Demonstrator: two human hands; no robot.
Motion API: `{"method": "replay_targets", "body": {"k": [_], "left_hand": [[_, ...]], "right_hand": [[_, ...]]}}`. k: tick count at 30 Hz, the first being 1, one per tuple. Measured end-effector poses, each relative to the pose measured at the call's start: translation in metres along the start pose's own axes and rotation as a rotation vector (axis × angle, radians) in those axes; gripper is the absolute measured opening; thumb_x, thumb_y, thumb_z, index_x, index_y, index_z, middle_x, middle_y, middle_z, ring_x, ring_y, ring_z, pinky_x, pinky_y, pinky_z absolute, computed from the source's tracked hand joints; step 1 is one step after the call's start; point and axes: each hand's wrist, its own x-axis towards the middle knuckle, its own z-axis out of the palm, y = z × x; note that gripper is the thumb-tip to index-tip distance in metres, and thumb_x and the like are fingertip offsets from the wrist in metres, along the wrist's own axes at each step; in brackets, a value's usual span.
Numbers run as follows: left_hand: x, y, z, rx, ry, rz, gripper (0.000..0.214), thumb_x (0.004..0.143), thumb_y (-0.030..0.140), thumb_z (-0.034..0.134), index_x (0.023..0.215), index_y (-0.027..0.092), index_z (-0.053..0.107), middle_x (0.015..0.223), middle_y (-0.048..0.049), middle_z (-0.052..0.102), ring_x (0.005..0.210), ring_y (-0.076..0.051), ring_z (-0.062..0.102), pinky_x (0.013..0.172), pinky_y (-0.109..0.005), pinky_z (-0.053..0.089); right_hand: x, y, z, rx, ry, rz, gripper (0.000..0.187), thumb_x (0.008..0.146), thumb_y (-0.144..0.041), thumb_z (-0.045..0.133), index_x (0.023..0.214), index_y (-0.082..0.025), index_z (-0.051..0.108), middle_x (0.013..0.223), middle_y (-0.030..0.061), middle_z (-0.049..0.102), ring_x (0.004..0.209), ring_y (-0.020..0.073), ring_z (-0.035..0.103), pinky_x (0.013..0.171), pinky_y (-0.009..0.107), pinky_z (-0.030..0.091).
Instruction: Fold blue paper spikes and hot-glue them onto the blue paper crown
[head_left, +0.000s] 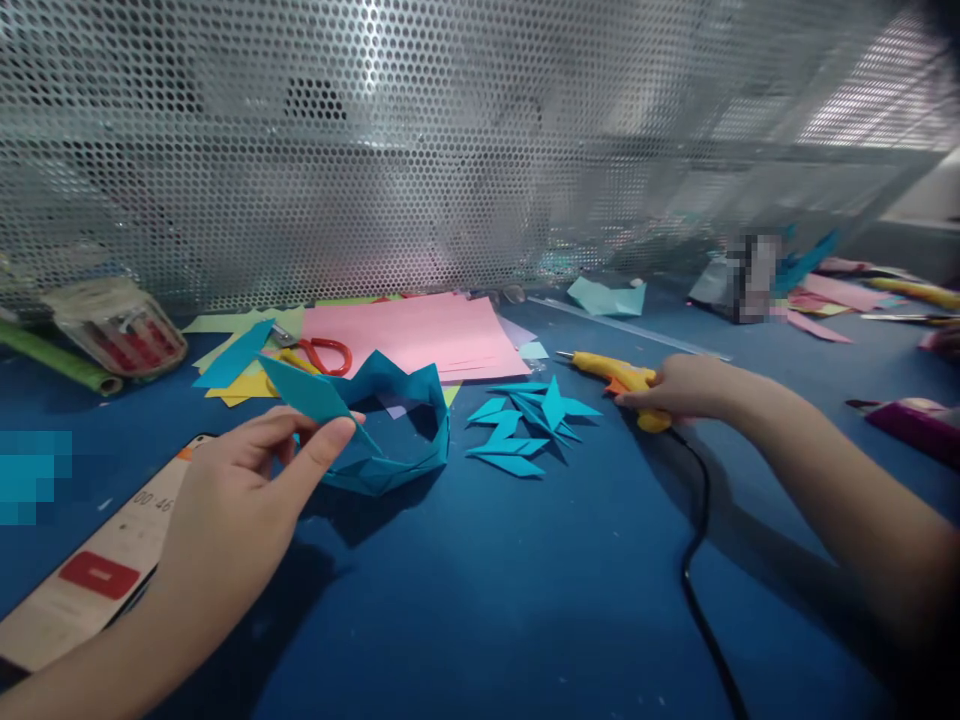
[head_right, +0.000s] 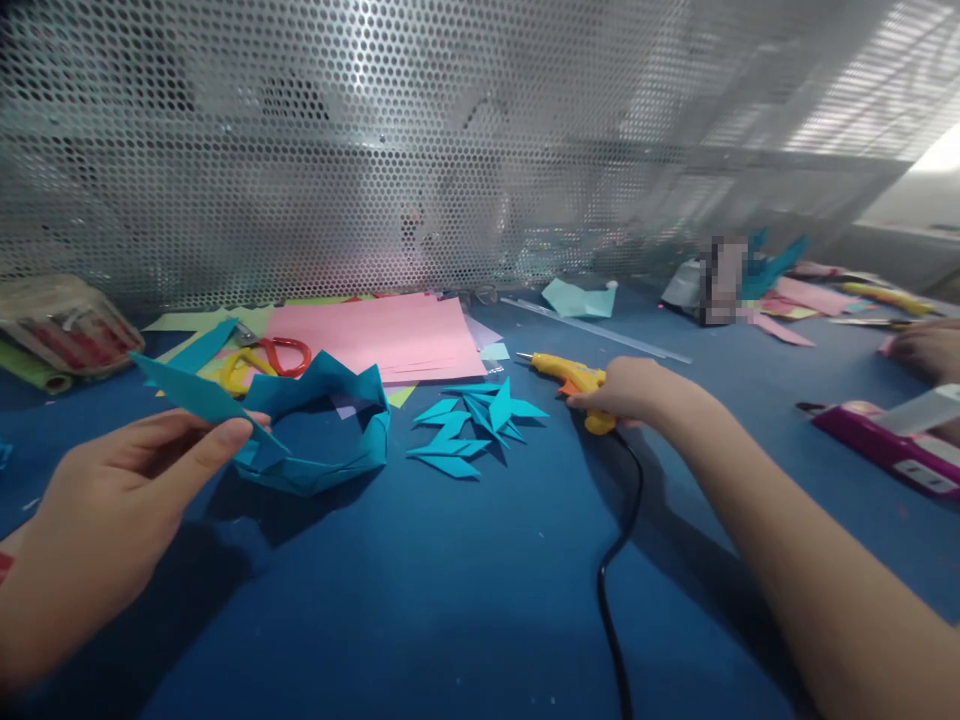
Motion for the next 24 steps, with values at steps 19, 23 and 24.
{"method": "replay_targets", "body": {"k": [19,23,24], "left_hand": [[0.006,0.006,-0.012,-0.088,-0.253,-0.001,0.05,0.076,0.064,0.061,0.046,0.025,0.054,0.05,0.0018,0.054,0.053,-0.013,0.051,0.05,-0.023,0.043],[0.002,0.012,-0.008,-0.188,-0.268,-0.09,0.045,0.072,0.058,0.065,0.046,0.024,0.052,0.046,0.0031,0.052,0.048,-0.011,0.049,0.048,-0.022,0.042],[0.0,0.013,-0.007,-0.209,-0.264,-0.117,0.043,0.073,0.056,0.065,0.047,0.024,0.053,0.045,0.0037,0.052,0.047,-0.01,0.048,0.048,-0.021,0.042]], "right_hand": [[-0.068,-0.091,-0.007,1.002,-0.083,-0.638,0.017,0.095,-0.018,0.049,0.082,-0.016,0.06,0.067,0.0019,0.064,0.055,0.0102,0.06,0.049,0.02,0.049],[-0.103,-0.123,-0.001,0.999,-0.115,-0.716,0.015,0.083,-0.021,0.052,0.071,-0.018,0.059,0.055,-0.0002,0.062,0.047,0.0126,0.06,0.043,0.021,0.049],[-0.108,-0.128,0.002,0.999,-0.111,-0.719,0.014,0.081,-0.021,0.054,0.068,-0.019,0.058,0.052,-0.0015,0.06,0.045,0.0122,0.059,0.041,0.02,0.048]]}}
